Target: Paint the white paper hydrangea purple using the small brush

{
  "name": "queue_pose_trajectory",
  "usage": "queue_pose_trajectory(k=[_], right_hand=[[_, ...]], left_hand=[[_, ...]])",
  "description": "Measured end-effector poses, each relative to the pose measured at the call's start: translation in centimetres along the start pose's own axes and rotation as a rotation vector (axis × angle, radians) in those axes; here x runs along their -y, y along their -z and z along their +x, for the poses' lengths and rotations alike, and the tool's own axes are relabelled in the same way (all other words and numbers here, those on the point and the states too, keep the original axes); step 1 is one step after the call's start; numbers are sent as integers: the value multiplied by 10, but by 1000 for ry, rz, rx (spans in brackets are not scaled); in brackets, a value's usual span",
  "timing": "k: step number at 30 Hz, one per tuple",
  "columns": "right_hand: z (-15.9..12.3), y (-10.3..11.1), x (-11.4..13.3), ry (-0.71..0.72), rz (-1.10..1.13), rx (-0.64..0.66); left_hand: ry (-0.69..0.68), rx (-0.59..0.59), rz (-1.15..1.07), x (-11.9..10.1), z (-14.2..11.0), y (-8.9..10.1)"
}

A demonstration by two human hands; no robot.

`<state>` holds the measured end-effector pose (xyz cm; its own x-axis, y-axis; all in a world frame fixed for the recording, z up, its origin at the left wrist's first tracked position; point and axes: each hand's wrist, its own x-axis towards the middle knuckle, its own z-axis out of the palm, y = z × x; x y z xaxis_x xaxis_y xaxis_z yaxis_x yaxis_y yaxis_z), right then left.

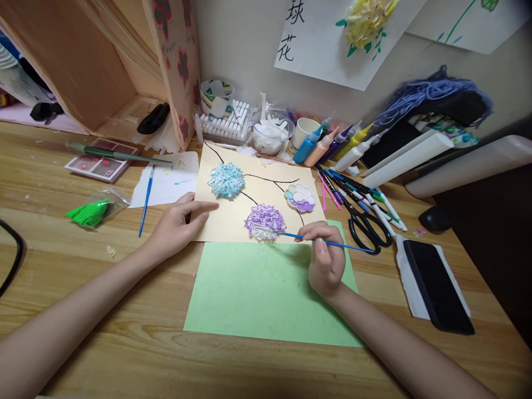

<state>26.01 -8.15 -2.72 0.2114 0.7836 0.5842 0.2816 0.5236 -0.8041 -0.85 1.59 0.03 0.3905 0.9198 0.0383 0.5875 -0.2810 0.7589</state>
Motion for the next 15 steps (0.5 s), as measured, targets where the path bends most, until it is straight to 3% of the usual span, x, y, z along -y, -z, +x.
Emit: queue_pose_trajectory(k=[6,15], right_hand=[[-1,1,-3,-65,18,-51],[0,-2,-2,-91,22,-19]], left_hand=[[2,-2,-2,0,-1,1],[-2,-3,1,1,0,0]])
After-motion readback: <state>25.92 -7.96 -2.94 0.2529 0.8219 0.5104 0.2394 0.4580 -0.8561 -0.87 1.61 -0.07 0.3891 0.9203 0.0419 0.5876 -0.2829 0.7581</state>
